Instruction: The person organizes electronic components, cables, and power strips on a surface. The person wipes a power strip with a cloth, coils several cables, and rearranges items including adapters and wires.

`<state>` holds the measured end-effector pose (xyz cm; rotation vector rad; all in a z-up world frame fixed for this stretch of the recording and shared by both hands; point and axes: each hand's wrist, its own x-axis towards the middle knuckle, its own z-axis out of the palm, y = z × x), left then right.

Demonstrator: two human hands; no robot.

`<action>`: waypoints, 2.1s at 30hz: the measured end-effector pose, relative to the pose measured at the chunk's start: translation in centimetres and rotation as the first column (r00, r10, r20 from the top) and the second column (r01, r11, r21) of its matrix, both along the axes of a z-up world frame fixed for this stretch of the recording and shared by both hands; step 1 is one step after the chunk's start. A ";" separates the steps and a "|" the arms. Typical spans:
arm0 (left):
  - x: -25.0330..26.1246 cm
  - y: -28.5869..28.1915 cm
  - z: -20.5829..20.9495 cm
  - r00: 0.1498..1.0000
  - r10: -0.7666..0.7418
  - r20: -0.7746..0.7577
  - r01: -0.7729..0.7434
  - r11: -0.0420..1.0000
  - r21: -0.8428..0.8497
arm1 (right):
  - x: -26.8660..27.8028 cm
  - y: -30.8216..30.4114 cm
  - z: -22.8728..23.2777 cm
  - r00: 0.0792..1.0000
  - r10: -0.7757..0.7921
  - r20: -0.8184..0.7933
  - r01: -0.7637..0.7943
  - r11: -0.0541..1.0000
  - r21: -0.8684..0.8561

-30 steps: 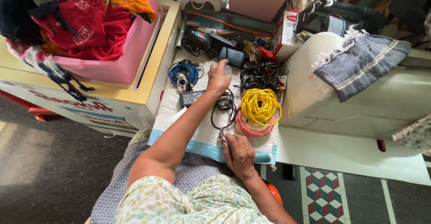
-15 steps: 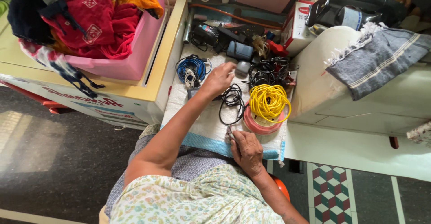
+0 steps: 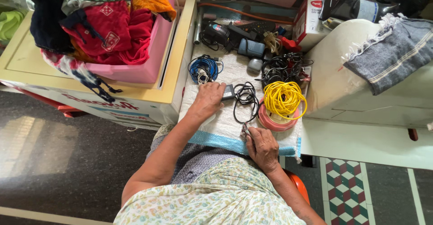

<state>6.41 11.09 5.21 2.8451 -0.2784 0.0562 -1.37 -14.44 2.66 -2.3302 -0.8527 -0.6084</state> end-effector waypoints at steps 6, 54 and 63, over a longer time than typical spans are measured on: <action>1.4 0.4 -1.4 1.000 -0.009 0.020 0.010 1.000 -0.020 | -0.2 0.4 1.2 0.998 -0.008 -0.062 0.009 1.000 0.023; 0.8 -1.1 3.8 0.998 0.048 0.044 0.042 0.049 -0.998 | 7.2 7.8 11.0 0.971 0.075 -0.226 0.019 0.921 0.389; -1.0 -3.9 0.9 0.984 -0.177 0.010 -0.100 -0.601 -0.793 | 2.0 8.5 11.1 0.980 0.151 0.129 -0.141 0.986 -0.087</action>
